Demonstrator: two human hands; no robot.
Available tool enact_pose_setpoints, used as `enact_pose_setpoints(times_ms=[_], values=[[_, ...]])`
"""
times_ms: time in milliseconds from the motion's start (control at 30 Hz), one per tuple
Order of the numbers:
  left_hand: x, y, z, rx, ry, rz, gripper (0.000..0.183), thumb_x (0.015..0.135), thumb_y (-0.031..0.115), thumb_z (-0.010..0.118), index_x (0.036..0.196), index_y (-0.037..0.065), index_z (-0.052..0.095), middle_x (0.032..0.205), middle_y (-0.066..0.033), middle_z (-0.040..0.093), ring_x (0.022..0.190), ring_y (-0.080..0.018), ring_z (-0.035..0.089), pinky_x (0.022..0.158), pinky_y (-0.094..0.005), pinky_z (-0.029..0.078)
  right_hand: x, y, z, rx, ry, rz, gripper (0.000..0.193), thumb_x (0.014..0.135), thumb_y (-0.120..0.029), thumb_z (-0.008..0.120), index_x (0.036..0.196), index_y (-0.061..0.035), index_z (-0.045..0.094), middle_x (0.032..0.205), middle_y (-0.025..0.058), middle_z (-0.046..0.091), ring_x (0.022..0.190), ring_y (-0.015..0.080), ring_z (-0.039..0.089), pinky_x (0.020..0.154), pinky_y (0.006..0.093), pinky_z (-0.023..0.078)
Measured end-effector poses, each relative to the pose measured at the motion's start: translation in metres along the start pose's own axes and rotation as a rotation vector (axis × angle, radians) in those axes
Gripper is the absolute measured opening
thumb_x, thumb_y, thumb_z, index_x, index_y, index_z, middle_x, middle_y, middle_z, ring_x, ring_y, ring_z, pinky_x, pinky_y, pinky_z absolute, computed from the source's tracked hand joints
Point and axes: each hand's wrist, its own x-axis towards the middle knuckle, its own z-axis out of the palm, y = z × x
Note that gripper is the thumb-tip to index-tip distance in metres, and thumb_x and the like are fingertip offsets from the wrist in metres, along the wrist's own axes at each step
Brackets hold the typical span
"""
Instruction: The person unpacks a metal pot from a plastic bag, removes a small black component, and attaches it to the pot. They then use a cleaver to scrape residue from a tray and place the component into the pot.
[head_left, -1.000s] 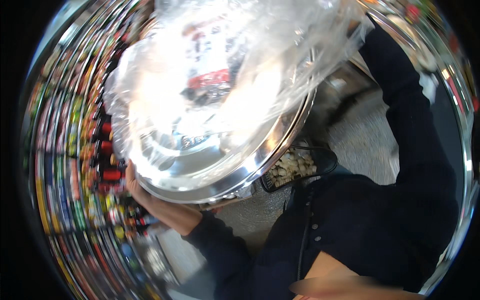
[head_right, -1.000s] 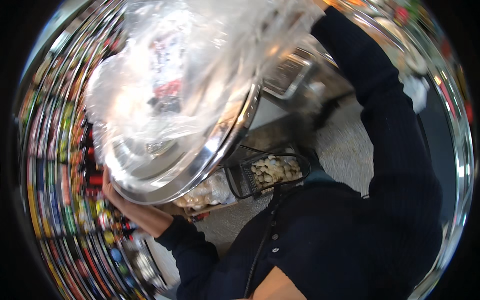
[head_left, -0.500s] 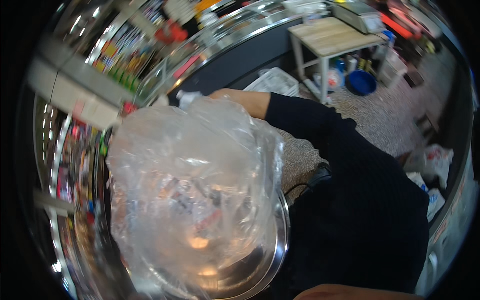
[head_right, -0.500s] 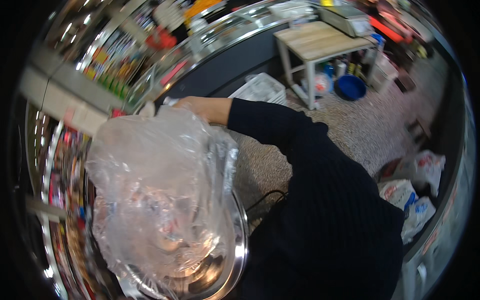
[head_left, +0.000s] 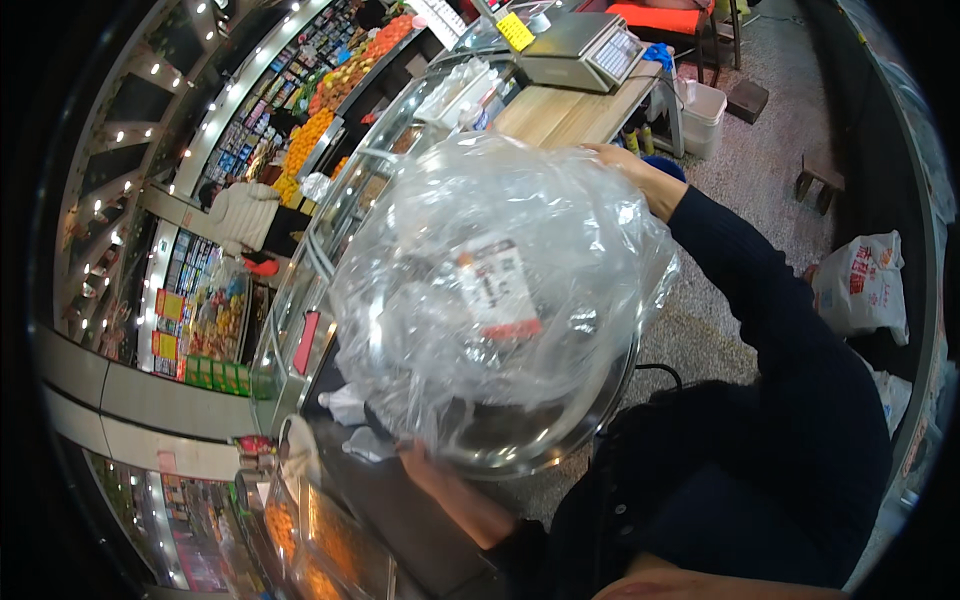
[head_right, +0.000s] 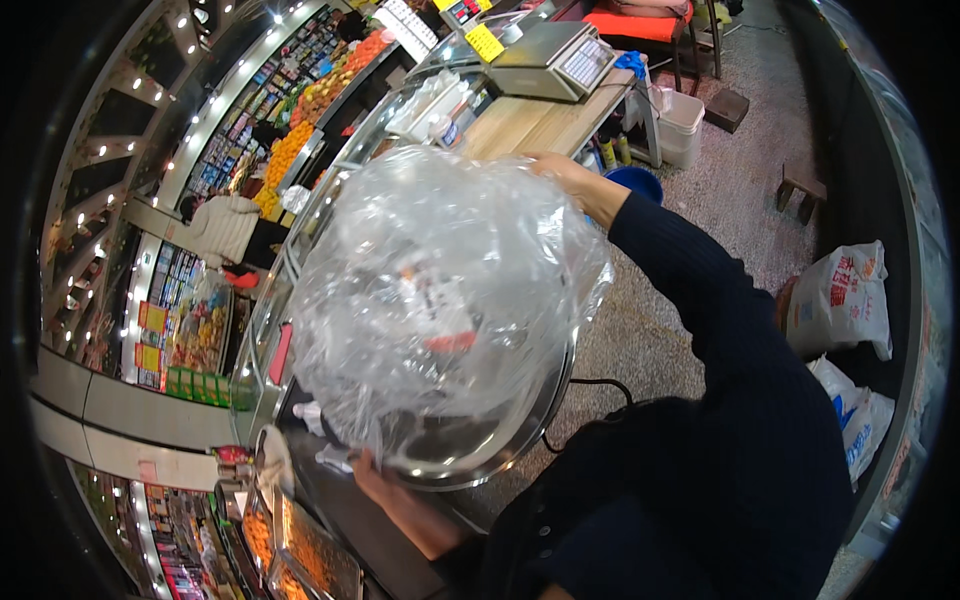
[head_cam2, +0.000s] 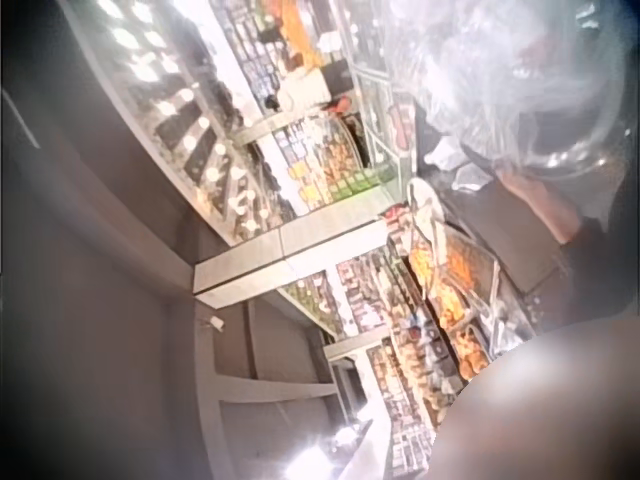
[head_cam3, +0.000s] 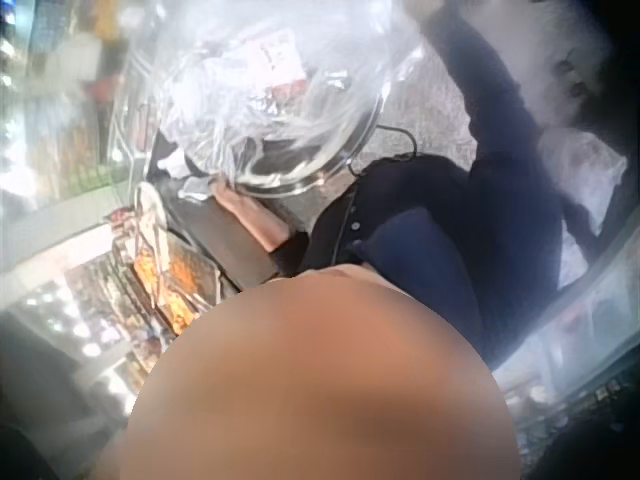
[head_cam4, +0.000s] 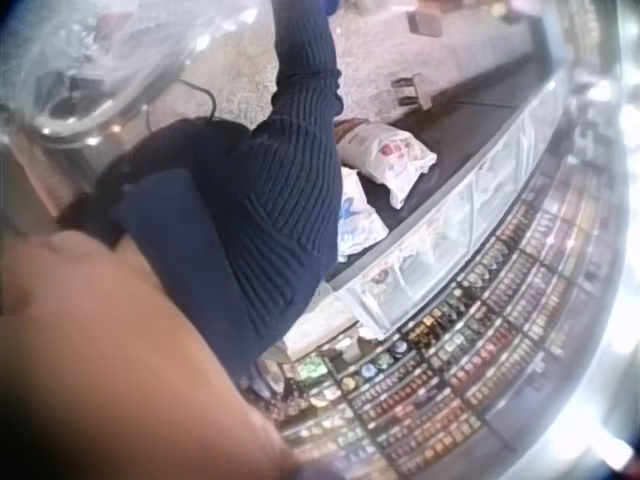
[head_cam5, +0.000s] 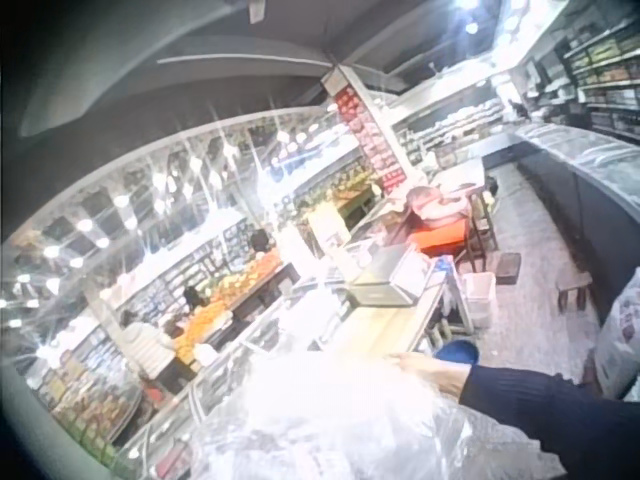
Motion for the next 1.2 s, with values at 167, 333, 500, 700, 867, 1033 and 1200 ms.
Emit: enact_pose_setpoints(times_ms=[167, 333, 500, 700, 867, 1033, 1200], values=[[0.117, -0.083, 0.182, -0.295, -0.333, -0.307, 0.045, 0.078, -0.009, 0.052, 0.121, 0.002, 0.043, 0.119, -0.0131, 0.052, 0.107, -0.0290, 0.053, 0.090, -0.0401, 0.044, 0.096, 0.011, -0.141, -0.131, 0.209, -0.058, 0.040, 0.082, -0.004, 0.052, 0.120, 0.0084, 0.048, 0.107, 0.0142, 0.061, 0.092, 0.0190, 0.063, 0.076, 0.0297, 0.052], [0.203, -0.176, 0.327, -0.328, -0.394, -0.458, 0.049, 0.079, -0.012, 0.050, 0.124, 0.006, 0.043, 0.119, -0.0102, 0.052, 0.104, -0.0244, 0.053, 0.086, -0.0379, 0.044, 0.237, 0.042, -0.279, -0.506, 0.448, -0.039, 0.050, 0.082, -0.012, 0.060, 0.126, 0.0074, 0.045, 0.114, 0.0149, 0.059, 0.095, 0.0186, 0.060, 0.079, 0.0281, 0.049], [0.273, -0.223, 0.452, -0.301, -0.343, -0.337, 0.057, 0.076, -0.014, 0.047, 0.131, -0.001, 0.035, 0.127, -0.0152, 0.045, 0.113, -0.0270, 0.047, 0.097, -0.0380, 0.036, 0.374, 0.034, -0.351, -1.054, 0.556, -0.172, 0.050, 0.080, -0.015, 0.062, 0.123, 0.0054, 0.049, 0.116, 0.0137, 0.060, 0.095, 0.0227, 0.060, 0.079, 0.0344, 0.047], [0.283, -0.234, 0.523, -0.067, -0.259, -0.221, 0.060, 0.078, -0.013, 0.045, 0.134, -0.001, 0.027, 0.131, -0.0148, 0.039, 0.116, -0.0244, 0.043, 0.101, -0.0372, 0.032, 0.465, 0.029, -0.312, -0.952, 0.364, -0.124, 0.049, 0.083, -0.021, 0.057, 0.127, -0.0003, 0.047, 0.129, 0.0118, 0.052, 0.118, 0.0238, 0.049, 0.098, 0.0350, 0.037], [0.262, -0.215, 0.561, 0.018, -0.195, -0.206, 0.053, 0.085, -0.001, 0.046, 0.133, -0.003, 0.024, 0.130, -0.0180, 0.037, 0.116, -0.0273, 0.043, 0.098, -0.0378, 0.037, 0.517, 0.047, -0.204, -1.064, -1.071, 0.721, 0.042, 0.085, -0.026, 0.056, 0.121, -0.0039, 0.054, 0.121, 0.0109, 0.056, 0.110, 0.0223, 0.053, 0.094, 0.0349, 0.041], [0.264, -0.202, 0.558, -0.122, -0.315, -0.529, 0.045, 0.086, 0.012, 0.049, 0.127, 0.001, 0.033, 0.123, -0.0151, 0.042, 0.108, -0.0245, 0.047, 0.090, -0.0356, 0.041, 0.701, -0.022, -0.179, -1.459, -0.920, 0.141, 0.026, 0.082, -0.021, 0.056, 0.103, -0.0074, 0.064, 0.101, 0.0132, 0.065, 0.086, 0.0285, 0.064, 0.072, 0.0388, 0.052], [0.229, -0.214, 0.543, -0.089, -0.102, -0.536, 0.039, 0.085, 0.014, 0.049, 0.121, 0.002, 0.040, 0.117, -0.0131, 0.047, 0.101, -0.0223, 0.050, 0.084, -0.0342, 0.043, 0.817, 0.062, -0.223, -1.721, -0.867, -0.445, 0.028, 0.080, -0.014, 0.055, 0.107, -0.0217, 0.060, 0.117, 0.0114, 0.053, 0.103, 0.0340, 0.057, 0.084, 0.0421, 0.046]])
